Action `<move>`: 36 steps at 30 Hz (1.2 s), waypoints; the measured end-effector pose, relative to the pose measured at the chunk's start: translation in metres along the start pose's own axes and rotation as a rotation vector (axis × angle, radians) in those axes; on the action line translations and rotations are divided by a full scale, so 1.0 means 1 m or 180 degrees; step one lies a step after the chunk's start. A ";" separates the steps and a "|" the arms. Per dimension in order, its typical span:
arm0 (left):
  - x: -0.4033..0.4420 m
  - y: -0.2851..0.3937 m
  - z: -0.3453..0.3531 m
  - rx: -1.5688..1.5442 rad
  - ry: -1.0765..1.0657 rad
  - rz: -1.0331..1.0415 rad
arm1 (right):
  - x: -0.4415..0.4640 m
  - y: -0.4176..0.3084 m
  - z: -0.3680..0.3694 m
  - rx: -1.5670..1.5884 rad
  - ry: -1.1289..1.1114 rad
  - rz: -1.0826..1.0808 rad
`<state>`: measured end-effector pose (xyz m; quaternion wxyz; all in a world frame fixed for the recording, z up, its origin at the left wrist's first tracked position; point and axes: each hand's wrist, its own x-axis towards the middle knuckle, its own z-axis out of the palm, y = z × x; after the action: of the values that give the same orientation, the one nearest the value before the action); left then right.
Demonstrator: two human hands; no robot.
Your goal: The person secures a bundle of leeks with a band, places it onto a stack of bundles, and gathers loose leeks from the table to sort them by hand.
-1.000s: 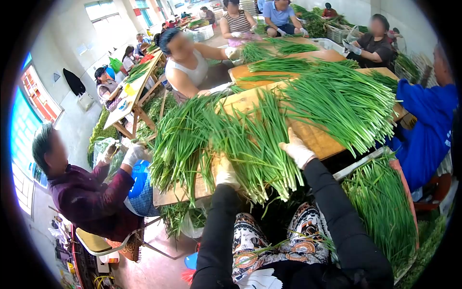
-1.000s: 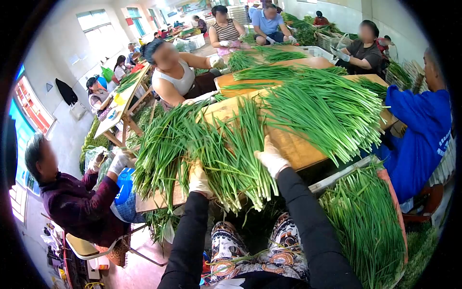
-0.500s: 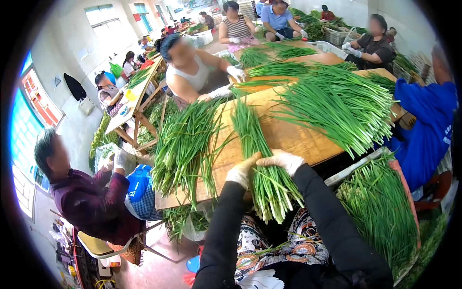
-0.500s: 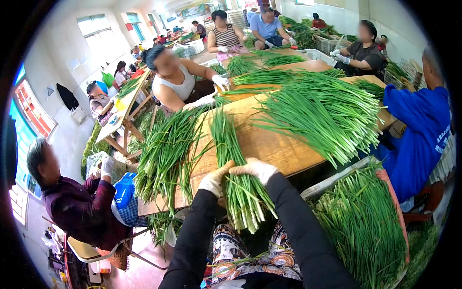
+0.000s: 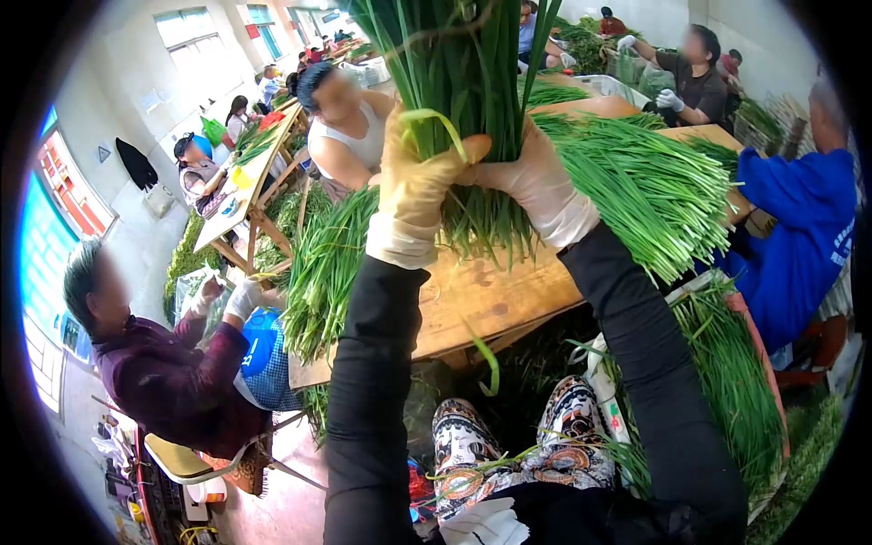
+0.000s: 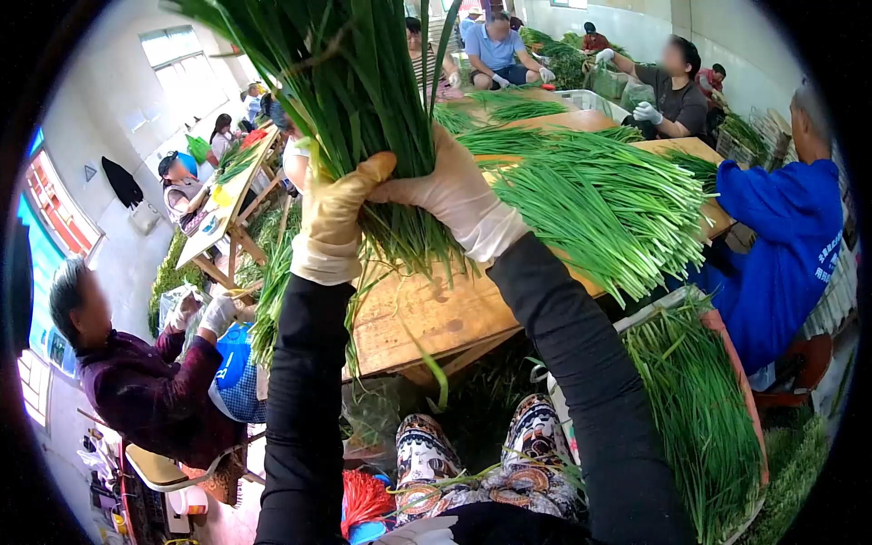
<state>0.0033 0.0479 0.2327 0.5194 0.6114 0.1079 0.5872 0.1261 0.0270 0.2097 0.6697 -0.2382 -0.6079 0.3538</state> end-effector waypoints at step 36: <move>0.010 0.001 -0.030 0.0948 -0.0884 0.0070 | 0.056 -0.020 0.021 -0.2152 -0.0694 -0.1106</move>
<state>-0.0188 0.0704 0.2328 0.4267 0.7577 0.1142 0.4804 0.1098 0.0543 0.2642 0.5349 -0.3000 -0.7889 0.0382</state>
